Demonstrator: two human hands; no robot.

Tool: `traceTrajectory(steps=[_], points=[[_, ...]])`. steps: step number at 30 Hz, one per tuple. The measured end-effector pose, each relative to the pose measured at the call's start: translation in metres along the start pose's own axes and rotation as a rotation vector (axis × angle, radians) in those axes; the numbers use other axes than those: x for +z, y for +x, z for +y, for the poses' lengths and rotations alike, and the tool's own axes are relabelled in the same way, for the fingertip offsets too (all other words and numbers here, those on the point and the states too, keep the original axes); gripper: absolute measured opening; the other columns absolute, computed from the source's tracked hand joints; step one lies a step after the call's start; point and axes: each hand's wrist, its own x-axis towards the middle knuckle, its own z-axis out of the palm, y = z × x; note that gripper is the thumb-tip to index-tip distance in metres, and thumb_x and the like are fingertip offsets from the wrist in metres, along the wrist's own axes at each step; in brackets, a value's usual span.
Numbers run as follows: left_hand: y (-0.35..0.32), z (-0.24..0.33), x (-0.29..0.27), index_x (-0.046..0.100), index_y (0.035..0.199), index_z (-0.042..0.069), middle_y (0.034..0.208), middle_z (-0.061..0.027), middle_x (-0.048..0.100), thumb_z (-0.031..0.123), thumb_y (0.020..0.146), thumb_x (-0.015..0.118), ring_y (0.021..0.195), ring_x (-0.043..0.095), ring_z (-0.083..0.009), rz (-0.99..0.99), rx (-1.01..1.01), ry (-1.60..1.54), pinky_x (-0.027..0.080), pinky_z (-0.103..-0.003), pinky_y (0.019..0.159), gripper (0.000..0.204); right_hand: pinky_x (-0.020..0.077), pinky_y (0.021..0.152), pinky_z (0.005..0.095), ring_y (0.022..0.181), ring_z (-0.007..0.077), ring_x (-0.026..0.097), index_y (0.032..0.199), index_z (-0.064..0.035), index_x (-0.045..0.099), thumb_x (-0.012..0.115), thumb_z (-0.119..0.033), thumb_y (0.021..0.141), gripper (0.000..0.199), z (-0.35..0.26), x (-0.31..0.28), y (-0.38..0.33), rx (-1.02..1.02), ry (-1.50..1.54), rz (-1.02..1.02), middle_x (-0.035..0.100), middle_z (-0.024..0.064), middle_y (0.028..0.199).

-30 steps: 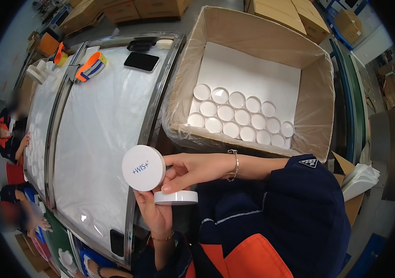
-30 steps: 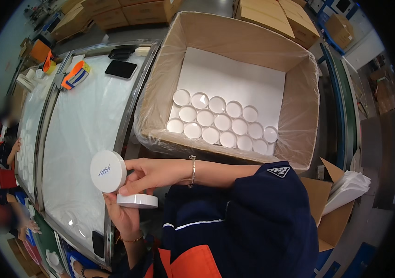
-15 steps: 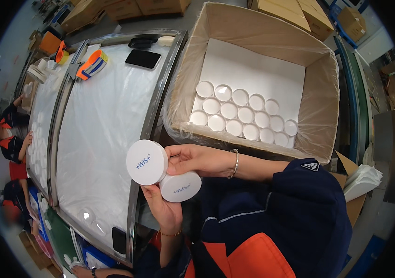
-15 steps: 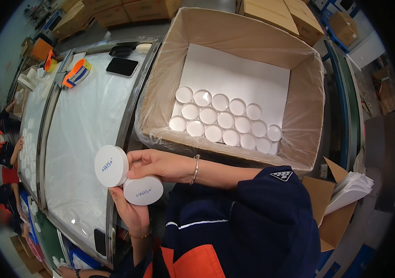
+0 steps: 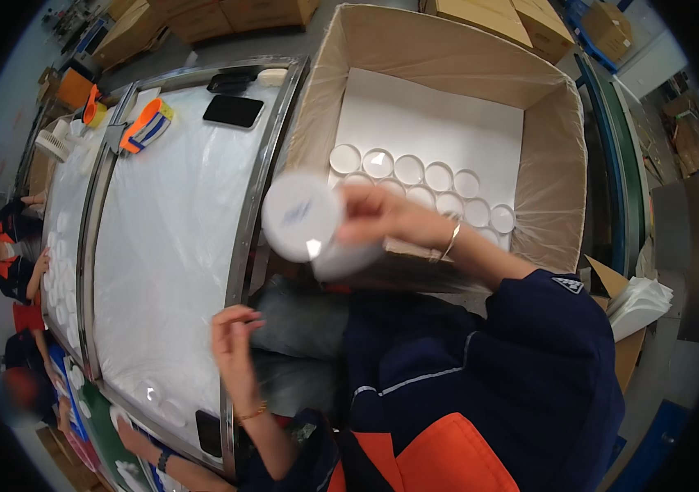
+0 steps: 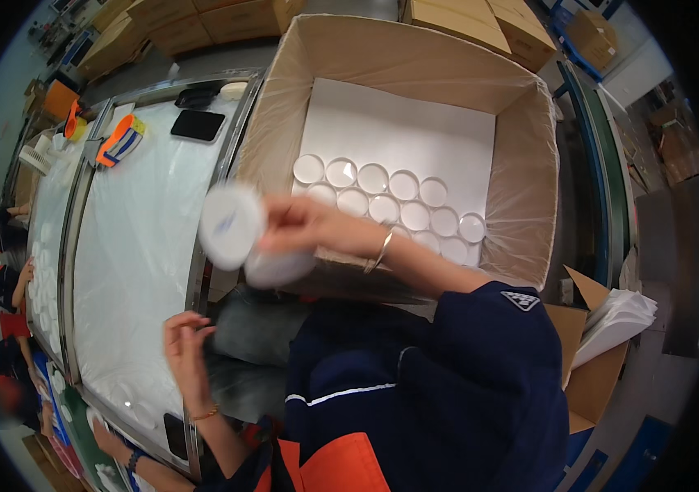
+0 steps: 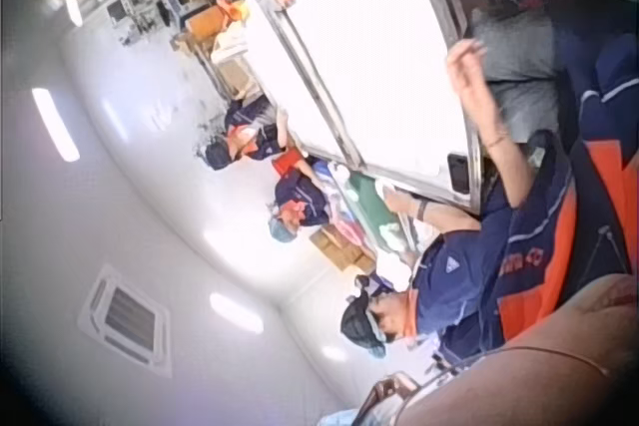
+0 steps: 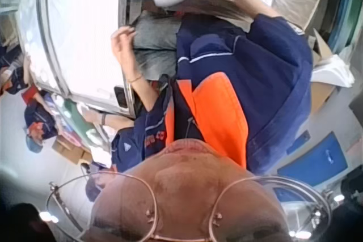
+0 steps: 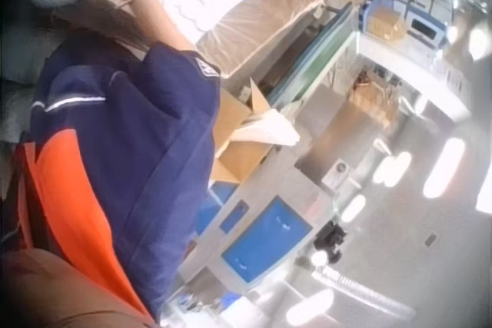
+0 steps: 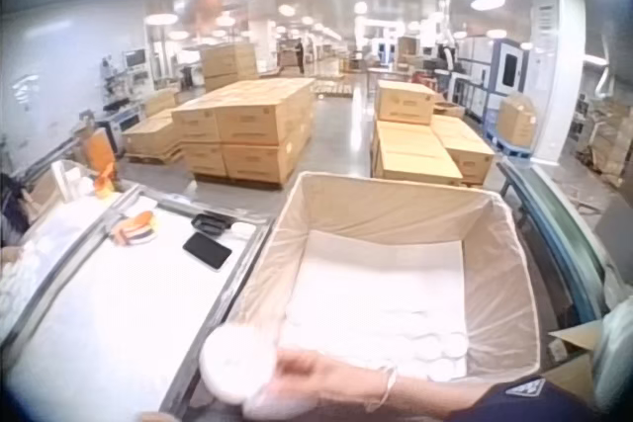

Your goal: The person takes lids from a table, arranges them inside a cardboard box in rows, and places divider sheets into the box.

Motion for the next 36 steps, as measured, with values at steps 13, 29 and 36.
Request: traceTrajectory(steps=[13, 29, 36], points=[[-0.071, -0.067, -0.249, 0.057, 0.116, 0.005, 0.114, -0.007, 0.06, 0.02, 0.097, 0.049, 0.104, 0.056, -0.0195, 0.905, -0.105, 0.639, 0.044, -0.034, 0.088, 0.025, 0.05, 0.071, 0.0445, 0.085, 0.0349, 0.062, 0.098, -0.0082, 0.055, 0.062, -0.012, 0.086, 0.014, 0.137, -0.307, -0.169, 0.425, -1.678, 0.913, 0.062, 0.0114, 0.093], [-0.096, -0.126, -0.296, 0.048, 0.135, 0.009, 0.136, -0.0175, 0.048, 0.026, 0.094, 0.051, 0.125, 0.044, -0.0343, 0.906, -0.356, 1.366, 0.036, -0.044, 0.103, 0.044, 0.0519, 0.077, 0.0429, 0.094, 0.0323, 0.061, 0.115, -0.015, 0.051, 0.065, -0.015, 0.085, 0.034, 0.13, -0.271, -0.195, 0.594, -1.559, 0.797, 0.056, 0.012, 0.102], [-0.095, -0.119, -0.291, 0.049, 0.134, 0.008, 0.134, -0.0153, 0.05, 0.025, 0.095, 0.051, 0.124, 0.046, -0.0342, 0.934, -0.35, 1.444, 0.039, -0.046, 0.1, 0.042, 0.0503, 0.072, 0.0362, 0.09, 0.0241, 0.059, 0.086, -0.0069, 0.061, 0.067, -0.013, 0.084, 0.009, 0.098, -0.256, -0.15, 0.209, -1.617, 0.724, 0.054, 0.0072, 0.095]])
